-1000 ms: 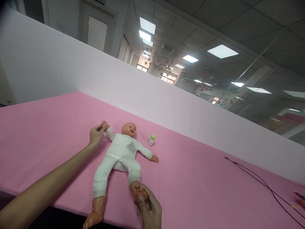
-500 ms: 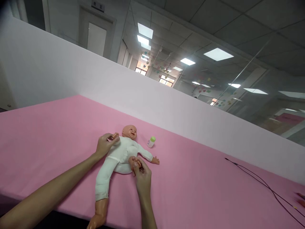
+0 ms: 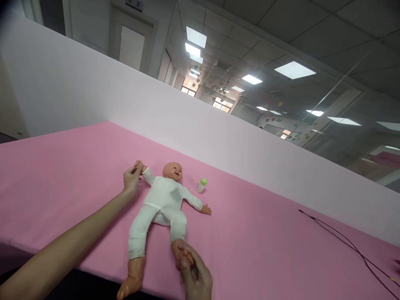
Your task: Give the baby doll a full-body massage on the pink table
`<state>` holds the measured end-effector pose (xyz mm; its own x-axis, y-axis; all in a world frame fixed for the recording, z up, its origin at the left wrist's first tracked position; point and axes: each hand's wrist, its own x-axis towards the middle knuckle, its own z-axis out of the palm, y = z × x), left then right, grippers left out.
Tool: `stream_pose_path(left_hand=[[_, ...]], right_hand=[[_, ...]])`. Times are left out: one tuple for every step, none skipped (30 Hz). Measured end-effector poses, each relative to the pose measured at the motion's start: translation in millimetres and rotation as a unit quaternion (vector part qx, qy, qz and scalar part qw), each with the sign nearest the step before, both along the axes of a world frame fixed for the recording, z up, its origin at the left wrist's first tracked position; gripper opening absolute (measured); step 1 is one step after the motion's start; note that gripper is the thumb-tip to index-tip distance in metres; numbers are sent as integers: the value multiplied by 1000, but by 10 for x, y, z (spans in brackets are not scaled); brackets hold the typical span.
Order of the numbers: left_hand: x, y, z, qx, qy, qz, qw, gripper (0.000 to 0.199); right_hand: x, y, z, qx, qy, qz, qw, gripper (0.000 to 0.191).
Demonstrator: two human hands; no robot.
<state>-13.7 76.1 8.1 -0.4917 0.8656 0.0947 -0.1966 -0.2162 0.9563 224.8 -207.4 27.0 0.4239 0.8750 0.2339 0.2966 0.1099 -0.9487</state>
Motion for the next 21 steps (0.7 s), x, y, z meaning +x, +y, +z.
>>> stream_pose_path(left_hand=[[51,-65,46,35,47,-7,998,40],[104,-137,86,71,102,-15,992,37],[156,-210,113,106,164,-27,980,34],[202,-279,125,138,229,-45,962,31],[242,-338,123,166,294,-67,939,29],[274,-385,109,189,354,-90,912,29],[297,-419,87,206,403,-108,885,30],[312,-439,61,220,439,-121,863,31],[319,-447,37,228,459,-127,849,33],[319,-445,19,231,465,-130,844,34],[314,-435,8,229,459,-132,848,34],[304,-418,5,220,440,-132,861,32],[290,-392,8,209,408,-131,879,31],[271,-359,14,196,365,-126,901,29],[247,-318,19,181,317,-114,924,28],[217,-269,20,161,266,-94,946,29],[178,-214,14,135,216,-67,965,31],[132,-155,0,105,167,-40,979,34],[79,-96,-23,70,117,-16,991,36],[22,-39,-52,31,63,6,998,38],[-37,12,-84,-8,11,24,1000,40]], right_hand=[[-13,99,89,2,-4,15,1000,50],[-30,214,174,7,-9,29,1000,48],[-55,344,247,8,-11,43,999,47],[-90,483,301,10,-11,55,998,47],[-132,627,334,13,-11,67,998,46],[-181,768,346,20,-11,79,997,46],[-232,899,340,29,-11,89,996,44],[-280,1013,322,37,-12,98,994,42],[-320,1102,298,45,-12,102,994,40],[-349,1162,274,51,-9,105,993,39],[-364,1189,256,52,-5,104,993,39],[-364,1181,247,50,1,102,994,40],[-351,1139,247,47,7,98,994,43],[-325,1065,255,41,10,93,995,45],[-290,964,265,34,10,87,996,47],[-248,840,273,25,5,80,996,48],[-203,701,272,16,-2,72,997,47],[-158,551,255,5,-11,67,998,47],[-117,399,220,-6,-18,64,998,46],[-82,249,165,-16,-21,61,998,46],[-57,108,92,-22,-18,59,998,47]])
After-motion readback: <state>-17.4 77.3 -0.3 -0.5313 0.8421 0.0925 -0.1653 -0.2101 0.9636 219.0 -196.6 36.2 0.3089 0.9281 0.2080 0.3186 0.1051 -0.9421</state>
